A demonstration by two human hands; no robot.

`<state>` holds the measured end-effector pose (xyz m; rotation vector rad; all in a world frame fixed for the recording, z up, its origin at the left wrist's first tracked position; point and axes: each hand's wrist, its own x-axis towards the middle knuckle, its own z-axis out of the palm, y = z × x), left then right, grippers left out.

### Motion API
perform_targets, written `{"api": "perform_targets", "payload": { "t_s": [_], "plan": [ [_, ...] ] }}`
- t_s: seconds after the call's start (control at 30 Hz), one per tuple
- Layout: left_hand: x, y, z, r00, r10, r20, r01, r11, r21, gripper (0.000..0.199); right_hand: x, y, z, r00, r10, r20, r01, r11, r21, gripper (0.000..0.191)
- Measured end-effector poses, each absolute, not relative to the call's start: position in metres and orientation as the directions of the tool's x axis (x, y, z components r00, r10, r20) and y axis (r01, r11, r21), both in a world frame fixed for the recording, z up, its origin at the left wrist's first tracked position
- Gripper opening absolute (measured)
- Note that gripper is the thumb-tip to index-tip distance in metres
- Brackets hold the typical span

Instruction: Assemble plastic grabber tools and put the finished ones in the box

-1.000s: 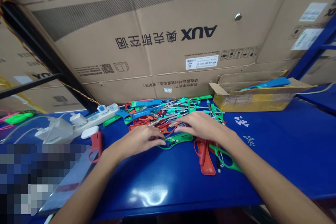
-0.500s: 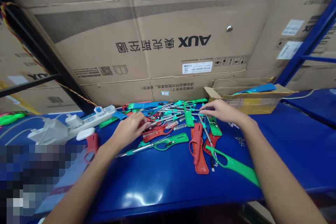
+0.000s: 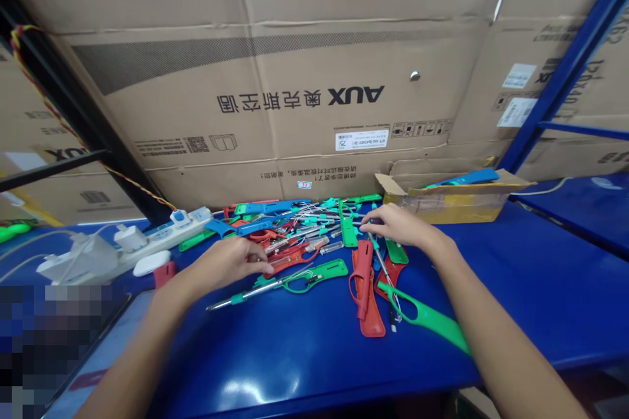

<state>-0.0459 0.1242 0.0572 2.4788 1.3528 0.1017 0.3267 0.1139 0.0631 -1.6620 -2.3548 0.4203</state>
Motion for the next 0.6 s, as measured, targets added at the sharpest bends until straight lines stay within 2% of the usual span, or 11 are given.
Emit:
{"api": "perform_targets", "payload": {
  "t_s": [0.1,0.27,0.43,0.6],
  "plan": [
    [-0.051,0.126,0.057,0.514,0.841,-0.168,0.843,-0.46,0.279,0.025,0.317,0.11,0.063,-0.398,0.916,0.046,0.835,0.382,-0.396,0.044],
    [-0.054,0.126,0.052,0.47,0.843,-0.262,0.878,-0.417,0.235,0.04,0.287,0.097,0.062,-0.518,0.855,-0.03,0.75,0.437,-0.497,0.039],
    [-0.058,0.124,0.054,0.497,0.819,-0.285,0.864,-0.438,0.248,0.028,0.257,0.085,0.055,-0.686,0.723,-0.079,0.596,0.496,-0.632,0.04],
    [-0.056,0.12,0.059,0.493,0.818,-0.297,0.868,-0.437,0.236,0.03,0.251,0.082,0.05,-0.678,0.724,-0.126,0.647,0.505,-0.571,0.042]
  ]
}}
